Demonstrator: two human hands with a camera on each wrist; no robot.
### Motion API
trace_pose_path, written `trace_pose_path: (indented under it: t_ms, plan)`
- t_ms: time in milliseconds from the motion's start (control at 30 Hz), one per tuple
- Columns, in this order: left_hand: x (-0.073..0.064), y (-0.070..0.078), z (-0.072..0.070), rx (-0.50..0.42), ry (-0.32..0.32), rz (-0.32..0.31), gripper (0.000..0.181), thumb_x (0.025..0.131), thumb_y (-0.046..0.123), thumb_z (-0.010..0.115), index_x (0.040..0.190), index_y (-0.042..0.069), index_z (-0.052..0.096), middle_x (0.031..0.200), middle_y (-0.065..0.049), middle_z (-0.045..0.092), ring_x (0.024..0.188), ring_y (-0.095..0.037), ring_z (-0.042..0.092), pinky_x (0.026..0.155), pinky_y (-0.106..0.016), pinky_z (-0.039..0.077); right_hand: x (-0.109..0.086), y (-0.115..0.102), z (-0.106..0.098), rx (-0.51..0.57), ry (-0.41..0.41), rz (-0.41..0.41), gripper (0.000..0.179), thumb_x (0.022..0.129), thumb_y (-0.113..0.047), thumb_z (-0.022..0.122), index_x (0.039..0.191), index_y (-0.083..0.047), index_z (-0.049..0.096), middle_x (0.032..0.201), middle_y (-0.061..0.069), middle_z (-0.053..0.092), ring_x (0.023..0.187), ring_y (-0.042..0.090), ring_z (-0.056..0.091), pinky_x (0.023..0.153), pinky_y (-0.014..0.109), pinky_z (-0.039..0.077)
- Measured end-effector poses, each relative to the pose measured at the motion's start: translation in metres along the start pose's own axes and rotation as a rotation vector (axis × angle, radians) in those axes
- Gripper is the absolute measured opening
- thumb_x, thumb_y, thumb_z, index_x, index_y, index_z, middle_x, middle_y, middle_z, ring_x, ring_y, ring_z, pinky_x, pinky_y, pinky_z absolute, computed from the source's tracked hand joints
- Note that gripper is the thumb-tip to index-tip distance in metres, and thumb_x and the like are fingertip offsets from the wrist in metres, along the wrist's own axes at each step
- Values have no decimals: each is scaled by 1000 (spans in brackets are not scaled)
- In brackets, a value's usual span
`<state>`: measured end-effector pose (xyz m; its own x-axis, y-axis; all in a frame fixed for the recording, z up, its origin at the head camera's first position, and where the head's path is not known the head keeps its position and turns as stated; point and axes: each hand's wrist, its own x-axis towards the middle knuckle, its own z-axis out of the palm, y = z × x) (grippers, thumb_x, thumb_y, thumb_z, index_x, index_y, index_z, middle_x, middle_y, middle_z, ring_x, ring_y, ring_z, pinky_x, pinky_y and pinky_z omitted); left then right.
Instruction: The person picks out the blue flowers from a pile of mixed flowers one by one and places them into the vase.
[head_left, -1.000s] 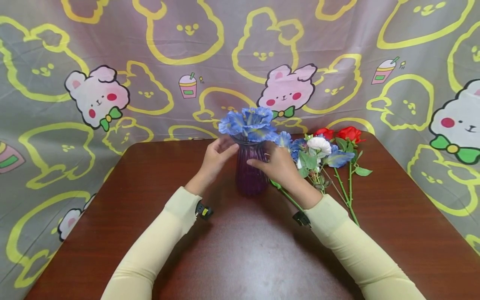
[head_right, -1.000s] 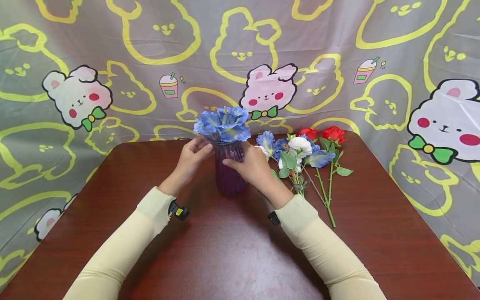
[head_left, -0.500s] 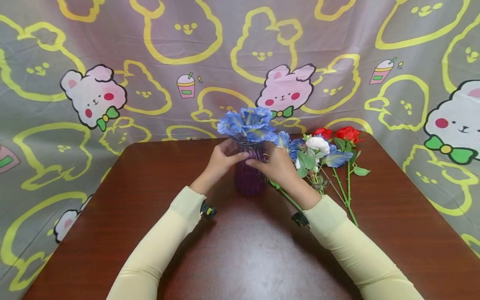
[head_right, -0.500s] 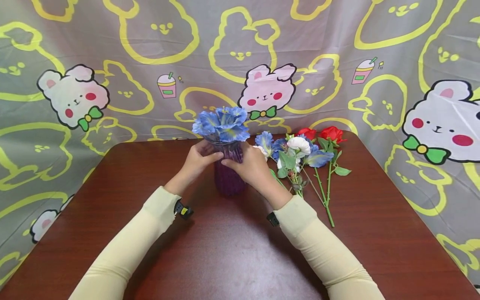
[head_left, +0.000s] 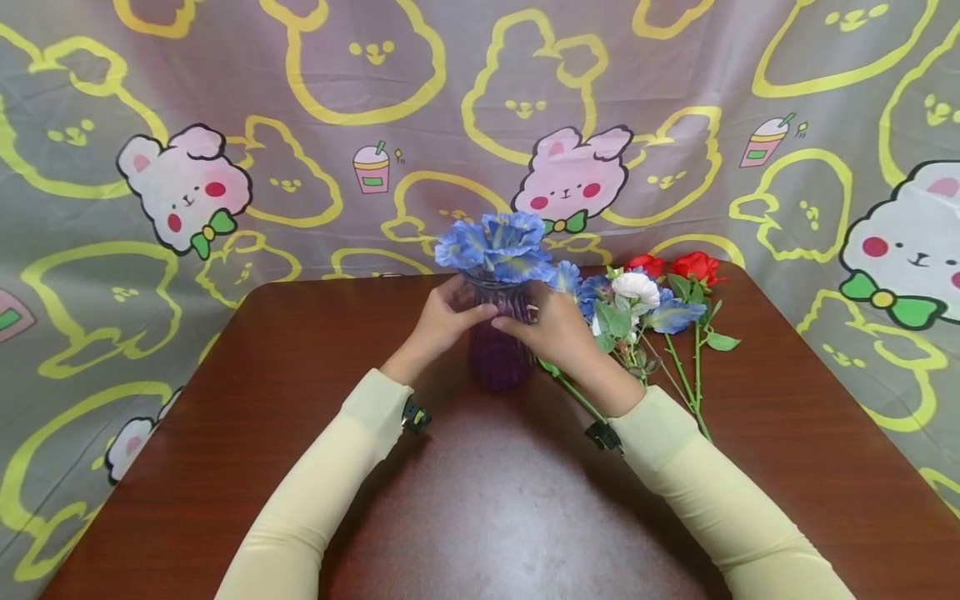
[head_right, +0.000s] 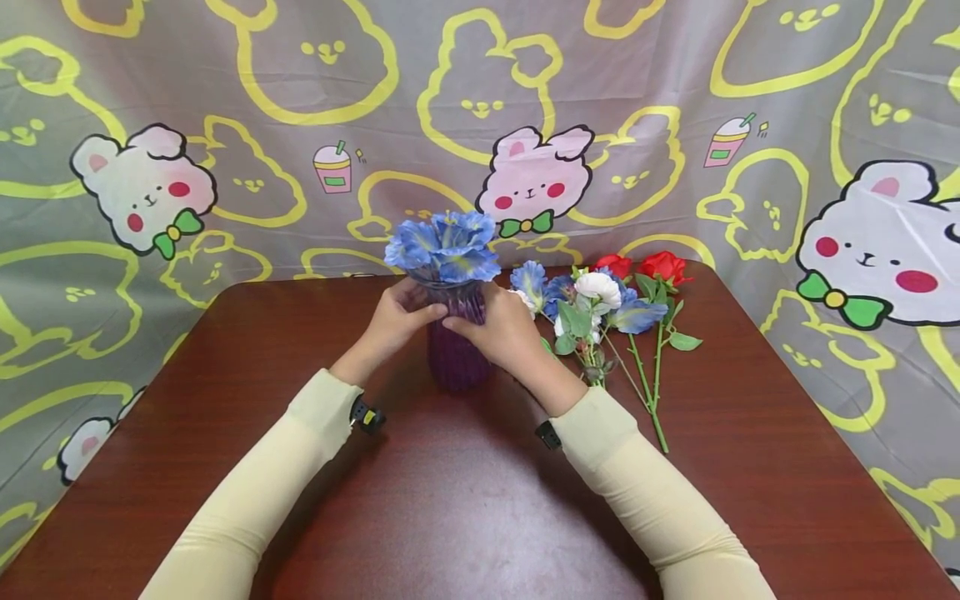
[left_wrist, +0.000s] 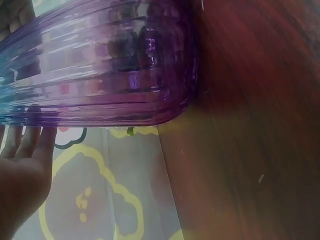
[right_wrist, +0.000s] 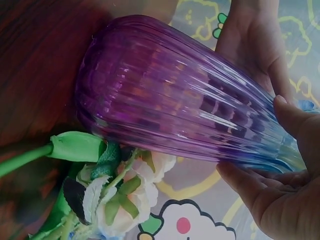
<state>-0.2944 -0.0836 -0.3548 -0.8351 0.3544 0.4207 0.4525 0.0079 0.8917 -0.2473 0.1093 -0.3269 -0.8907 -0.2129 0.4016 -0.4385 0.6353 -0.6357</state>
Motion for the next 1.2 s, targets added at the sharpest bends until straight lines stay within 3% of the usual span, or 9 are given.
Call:
trace_pose_path:
  t_ms: [100, 367, 500, 667, 800, 1033, 1200]
  plan:
    - [2, -5, -1, 21, -6, 16, 48, 87, -2, 70, 132, -2, 54, 118, -18, 65, 110, -22, 62, 91, -33, 51, 1, -1, -2, -7, -16, 11, 54, 81, -32, 80, 116, 5, 61, 108, 20, 67, 100, 33, 65, 80, 43, 55]
    - [1, 0, -3, 23, -39, 22, 50, 87, -8, 66, 134, -7, 50, 121, -25, 62, 111, -30, 61, 90, -34, 52, 4, -1, -9, -24, -63, -12, 54, 82, -32, 79, 122, 1, 62, 113, 17, 66, 100, 29, 63, 79, 43, 53]
    - [2, -1, -3, 33, -32, 14, 51, 87, -3, 69, 135, -3, 52, 122, -19, 63, 112, -25, 61, 89, -33, 52, 3, -4, -21, -55, -98, 68, 60, 82, -35, 79, 126, -1, 58, 115, 20, 65, 100, 32, 62, 80, 46, 52]
    - [2, -3, -4, 34, -31, 1, 53, 87, 5, 73, 136, 4, 53, 125, -13, 64, 115, -21, 60, 91, -35, 52, 0, -1, -45, -98, -121, 154, 67, 83, -37, 78, 131, 2, 52, 125, 22, 60, 113, 37, 59, 91, 50, 49]
    - [2, -3, -5, 41, -31, -9, 56, 86, 11, 74, 138, 6, 52, 127, -11, 62, 117, -20, 59, 93, -36, 50, -5, 8, -65, -117, -124, 186, 73, 85, -36, 76, 138, 5, 46, 129, 23, 58, 117, 36, 57, 96, 51, 46]
    - [2, -2, -6, 56, -30, -35, 57, 87, 10, 74, 139, 6, 51, 128, -11, 62, 118, -20, 58, 95, -35, 49, -27, 32, -95, -168, -133, 279, 71, 86, -39, 74, 136, 5, 49, 124, 26, 60, 116, 39, 57, 94, 54, 46]
    - [2, -3, -7, 54, -43, -26, 55, 87, 8, 73, 138, 6, 52, 126, -12, 63, 116, -22, 59, 94, -37, 50, -42, 53, -104, -255, -154, 322, 56, 88, -34, 73, 122, 7, 59, 109, 25, 67, 101, 39, 63, 82, 52, 50]
